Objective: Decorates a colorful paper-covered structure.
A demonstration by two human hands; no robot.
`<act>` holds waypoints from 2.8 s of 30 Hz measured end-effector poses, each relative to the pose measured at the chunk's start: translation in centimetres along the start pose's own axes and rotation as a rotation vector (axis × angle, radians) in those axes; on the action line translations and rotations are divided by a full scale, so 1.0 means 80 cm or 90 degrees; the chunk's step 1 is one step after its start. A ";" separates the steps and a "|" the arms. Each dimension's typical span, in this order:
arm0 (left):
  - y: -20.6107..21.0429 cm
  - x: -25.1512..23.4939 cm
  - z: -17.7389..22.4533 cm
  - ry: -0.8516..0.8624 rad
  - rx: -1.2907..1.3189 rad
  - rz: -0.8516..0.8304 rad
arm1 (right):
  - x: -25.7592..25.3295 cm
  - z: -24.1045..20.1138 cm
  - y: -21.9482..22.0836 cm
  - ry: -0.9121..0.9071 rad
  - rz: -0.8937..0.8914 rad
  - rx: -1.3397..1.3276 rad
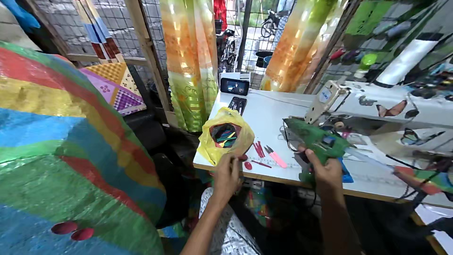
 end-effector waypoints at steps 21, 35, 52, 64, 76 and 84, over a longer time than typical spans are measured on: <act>-0.056 0.036 -0.012 -0.327 0.370 0.153 | 0.110 -0.019 0.047 -0.108 -0.320 -0.027; -0.050 0.037 -0.018 -0.377 0.424 0.132 | 0.106 -0.022 0.034 -0.152 -0.279 0.103; -0.100 0.111 -0.020 -0.525 0.581 0.205 | -0.061 0.049 0.036 -0.043 -0.040 0.367; -0.135 0.172 -0.023 -0.651 0.778 0.330 | 0.222 -0.099 0.196 -0.753 -0.275 0.015; -0.240 0.238 -0.004 -0.557 0.729 0.487 | 0.323 -0.157 0.290 -0.828 -0.382 -0.179; -0.372 0.278 -0.017 -0.244 -0.009 0.714 | 0.347 -0.130 0.364 -0.098 -0.640 -0.204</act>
Point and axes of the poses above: each hand's wrist, its own x-axis away from the middle knuckle, its own y-axis out of the palm, z = x × y, the point moved 7 cm from there along -x, towards the middle knuckle, and after that the axes turned 2 degrees about z, right-handed, at the moved point
